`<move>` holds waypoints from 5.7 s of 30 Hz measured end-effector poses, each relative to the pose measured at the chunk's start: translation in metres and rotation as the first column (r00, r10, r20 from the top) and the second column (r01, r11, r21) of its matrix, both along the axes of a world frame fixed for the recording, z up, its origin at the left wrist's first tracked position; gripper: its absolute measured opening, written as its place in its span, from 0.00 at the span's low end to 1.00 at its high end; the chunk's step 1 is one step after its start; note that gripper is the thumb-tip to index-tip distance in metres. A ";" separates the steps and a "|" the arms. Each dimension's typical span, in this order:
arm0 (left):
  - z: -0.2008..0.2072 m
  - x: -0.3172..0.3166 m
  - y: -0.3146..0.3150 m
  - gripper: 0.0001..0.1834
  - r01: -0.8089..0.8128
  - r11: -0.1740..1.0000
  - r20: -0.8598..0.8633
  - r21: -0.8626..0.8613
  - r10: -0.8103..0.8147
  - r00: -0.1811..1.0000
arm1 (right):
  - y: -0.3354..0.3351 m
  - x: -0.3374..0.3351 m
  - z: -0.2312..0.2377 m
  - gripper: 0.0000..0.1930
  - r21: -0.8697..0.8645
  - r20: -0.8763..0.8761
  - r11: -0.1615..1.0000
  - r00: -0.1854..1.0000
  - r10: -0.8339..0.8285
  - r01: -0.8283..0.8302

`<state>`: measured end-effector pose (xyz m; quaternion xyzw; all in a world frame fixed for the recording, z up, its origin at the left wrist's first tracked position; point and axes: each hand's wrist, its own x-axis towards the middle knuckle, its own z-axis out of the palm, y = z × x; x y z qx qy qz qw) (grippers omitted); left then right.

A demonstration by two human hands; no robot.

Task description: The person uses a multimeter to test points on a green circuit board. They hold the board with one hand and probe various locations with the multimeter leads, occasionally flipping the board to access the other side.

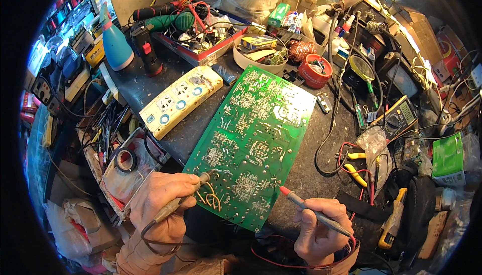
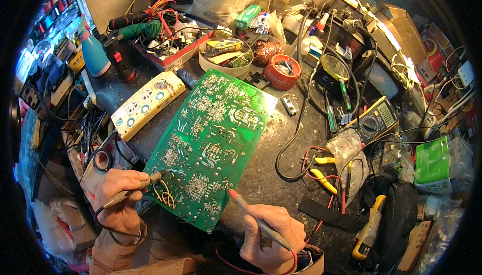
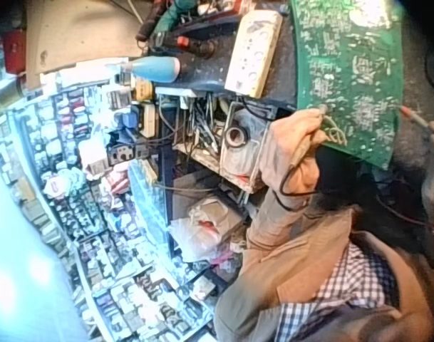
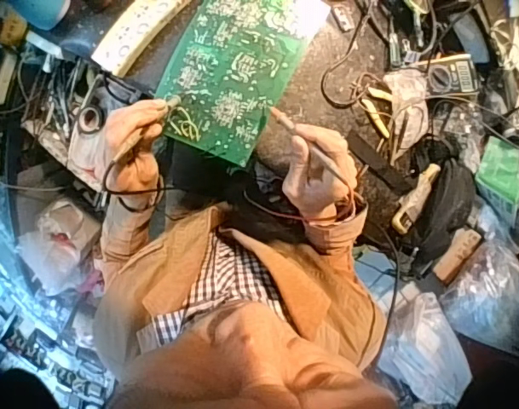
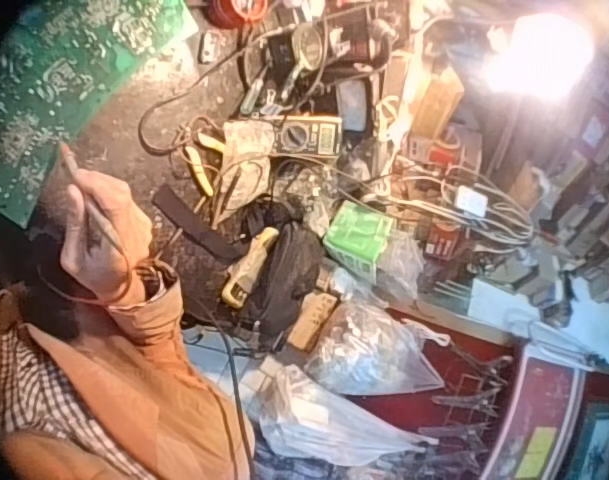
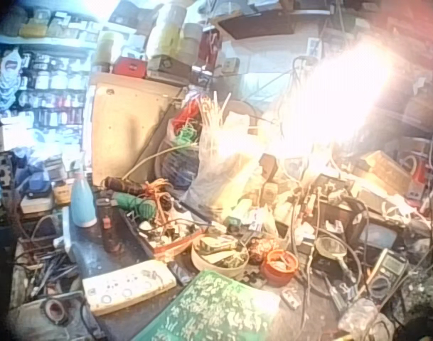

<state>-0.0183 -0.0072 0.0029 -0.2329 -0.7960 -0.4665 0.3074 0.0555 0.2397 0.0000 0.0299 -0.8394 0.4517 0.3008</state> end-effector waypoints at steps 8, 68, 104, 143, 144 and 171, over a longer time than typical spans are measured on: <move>-0.002 0.002 -0.004 0.10 0.020 0.999 0.009 -0.037 -0.019 1.000 | 0.001 -0.007 0.003 0.08 0.092 -0.106 0.995 0.994 -0.021 0.031; -0.001 -0.001 -0.003 0.12 0.023 1.000 -0.008 -0.011 -0.023 1.000 | 0.003 -0.002 0.003 0.07 0.063 -0.031 0.997 0.999 0.037 -0.035; -0.006 0.002 -0.001 0.14 -0.007 1.000 -0.018 0.015 0.008 1.000 | 0.003 -0.007 0.010 0.06 0.045 -0.009 0.999 1.000 0.011 -0.011; -0.001 0.001 -0.001 0.17 0.001 1.000 0.016 0.011 -0.001 1.000 | 0.001 -0.003 0.001 0.10 0.038 0.015 0.999 1.000 -0.007 0.007; -0.001 0.001 -0.001 0.17 0.001 1.000 0.016 0.010 -0.001 1.000 | 0.001 -0.003 0.001 0.10 0.045 0.013 0.999 1.000 -0.009 0.008; -0.011 0.001 -0.001 0.15 0.019 0.995 0.000 0.095 -0.019 1.000 | 0.008 -0.010 0.010 0.07 0.129 -0.018 0.991 1.000 0.025 -0.023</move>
